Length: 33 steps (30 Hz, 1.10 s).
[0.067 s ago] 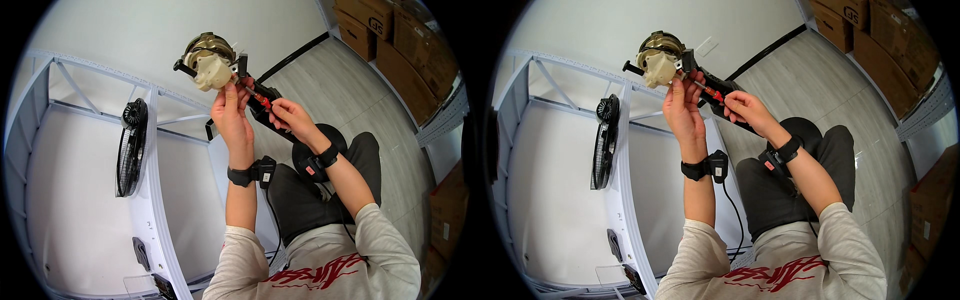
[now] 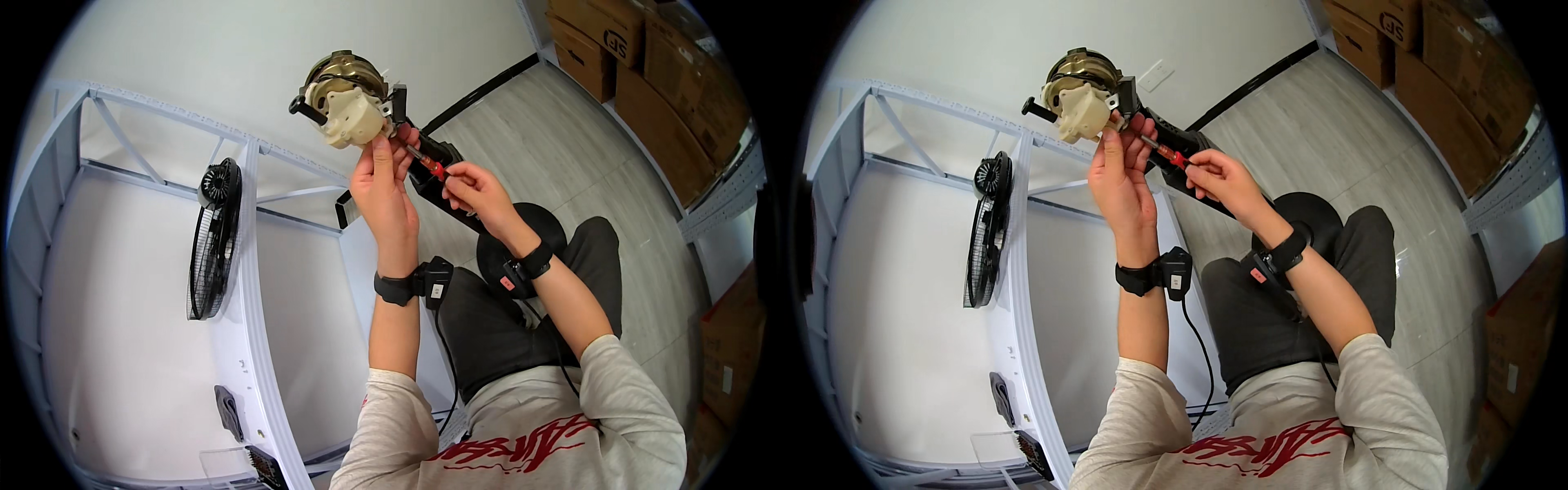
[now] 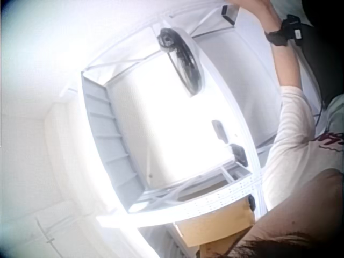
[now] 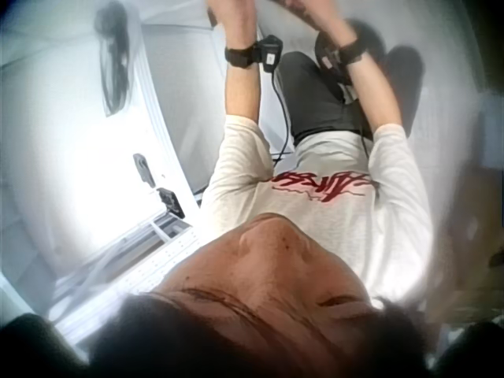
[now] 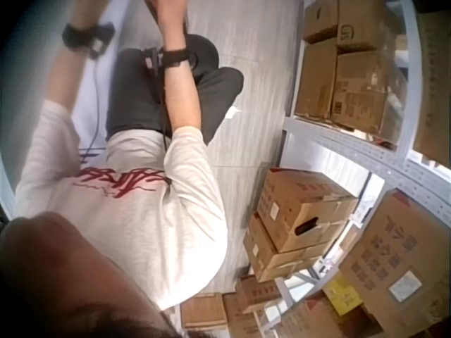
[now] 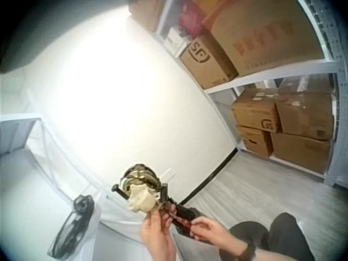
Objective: The person sits on the floor and uses a screwdriver to remove screws from the base and motor housing of a standing fan. They detach the motor assembly and continue unscrewing components, placing removed screws on a nearby shelf.
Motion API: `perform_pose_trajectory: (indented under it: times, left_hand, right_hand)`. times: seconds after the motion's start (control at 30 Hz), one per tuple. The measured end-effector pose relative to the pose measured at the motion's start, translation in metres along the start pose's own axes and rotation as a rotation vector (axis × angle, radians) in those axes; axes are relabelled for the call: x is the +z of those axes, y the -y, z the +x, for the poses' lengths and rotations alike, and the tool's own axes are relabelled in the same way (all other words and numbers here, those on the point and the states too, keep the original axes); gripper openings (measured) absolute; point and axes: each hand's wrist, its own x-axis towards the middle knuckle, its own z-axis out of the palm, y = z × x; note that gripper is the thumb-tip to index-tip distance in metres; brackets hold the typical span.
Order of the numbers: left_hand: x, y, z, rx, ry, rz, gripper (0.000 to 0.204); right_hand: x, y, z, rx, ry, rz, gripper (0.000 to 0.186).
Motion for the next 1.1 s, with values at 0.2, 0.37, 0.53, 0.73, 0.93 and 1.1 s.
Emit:
perform_pose_trajectory:
  times: [0.2,0.37,0.53,0.73,0.93,1.1]
  left_hand:
    - [-0.001,0.001,-0.013,0.053,-0.005,0.038,0.046]
    - [-0.026,-0.009,-0.031,0.052,-0.017,0.114,0.042]
    - [-0.103,-0.042,-0.070,0.085,-0.167,0.107,0.031]
    - [-0.161,-0.087,-0.109,0.186,-0.461,0.111,0.035]
    - [-0.216,-0.136,-0.180,0.345,-0.752,0.614,0.032]
    - [-0.261,-0.131,-0.258,0.564,-0.995,1.424,0.018]
  right_hand:
    - [0.001,-0.023,-0.023,-0.020,-0.049,0.005,0.018]
    - [0.018,-0.031,-0.029,-0.046,-0.019,-0.142,0.022]
    - [0.083,-0.045,-0.033,0.001,0.131,-0.246,0.028]
    - [0.139,-0.044,-0.024,0.133,0.418,-0.234,0.029]
    - [0.221,-0.058,-0.035,0.094,0.601,-0.132,0.021]
    - [0.284,-0.063,-0.037,0.093,0.673,-0.244,0.015]
